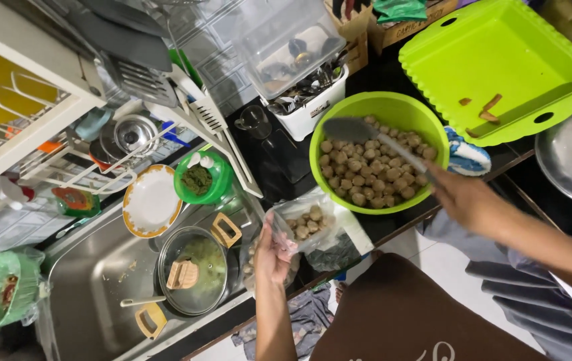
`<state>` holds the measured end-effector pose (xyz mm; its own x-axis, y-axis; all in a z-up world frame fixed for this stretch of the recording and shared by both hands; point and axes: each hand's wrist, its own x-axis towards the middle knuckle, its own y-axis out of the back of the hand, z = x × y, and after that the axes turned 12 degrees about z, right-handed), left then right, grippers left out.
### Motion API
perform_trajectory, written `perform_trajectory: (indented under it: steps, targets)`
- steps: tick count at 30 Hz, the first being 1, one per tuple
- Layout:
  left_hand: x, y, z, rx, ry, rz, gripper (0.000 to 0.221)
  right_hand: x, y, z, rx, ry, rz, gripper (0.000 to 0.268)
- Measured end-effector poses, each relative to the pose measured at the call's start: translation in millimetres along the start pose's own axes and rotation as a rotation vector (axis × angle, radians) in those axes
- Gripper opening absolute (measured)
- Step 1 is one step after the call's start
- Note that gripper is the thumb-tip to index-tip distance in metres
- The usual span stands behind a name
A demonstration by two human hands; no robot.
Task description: Packing cooked meatballs from a large bowl into individual plastic bags using a slotted spoon.
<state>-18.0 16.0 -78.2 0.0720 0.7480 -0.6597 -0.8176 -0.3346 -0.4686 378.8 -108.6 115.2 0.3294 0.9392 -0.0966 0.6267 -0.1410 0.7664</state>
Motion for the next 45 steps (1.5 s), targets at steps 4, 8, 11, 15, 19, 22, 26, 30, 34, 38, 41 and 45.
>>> perform_trajectory:
  steps: [4, 8, 11, 15, 19, 22, 26, 30, 34, 38, 41, 45]
  targets:
    - [-20.7, -10.0, 4.5, 0.022, -0.015, 0.041, 0.046, 31.6, -9.3, 41.5, -0.366, 0.054, 0.138, 0.057]
    - [-17.9, -12.1, 5.4, 0.053, -0.031, 0.062, 0.046, 46.3, -40.3, 69.2, -0.682, 0.152, 0.167, 0.063]
    - [-25.3, -14.8, 5.4, 0.050, -0.036, 0.083, 0.046, 54.7, -63.9, 91.8, -0.788, 0.179, 0.157, 0.069]
    - [-32.9, -28.6, 8.2, 0.056, -0.047, 0.072, 0.048, 50.1, -65.3, 89.9, -0.666, 0.172, 0.077, 0.067]
    - [-20.0, -17.0, 2.9, 0.044, -0.052, 0.077, 0.048, 48.5, -50.8, 84.1, -0.389, 0.058, 0.028, 0.063]
    - [-20.7, -16.2, 2.8, 0.049, -0.053, 0.064, 0.047, 41.1, -45.0, 90.7, -0.220, -0.041, 0.020, 0.060]
    - [-28.7, -22.7, 6.7, 0.051, -0.068, 0.066, 0.046, 30.0, -21.8, 75.6, 0.030, -0.296, -0.108, 0.056]
    - [-50.2, -41.0, 17.6, -0.129, 0.017, -0.035, 0.043, 34.4, -11.0, 68.1, 0.141, -0.552, -0.221, 0.060]
    - [-56.5, -43.4, 22.5, -0.091, 0.012, -0.059, 0.046, 37.5, -6.6, 76.4, 0.190, -0.556, -0.263, 0.061]
    - [-58.4, -45.5, 24.1, -0.081, 0.001, -0.045, 0.048, 53.6, -7.1, 90.7, 0.448, -0.602, -0.276, 0.027]
    - [-59.1, -42.7, 24.6, -0.124, 0.003, -0.098, 0.046, 53.8, -8.7, 94.2, 0.506, -0.605, -0.301, 0.031]
    - [-54.4, -42.5, 22.2, -0.091, -0.001, -0.061, 0.043, 51.7, 8.5, 75.0, 0.467, -0.687, -0.301, 0.057]
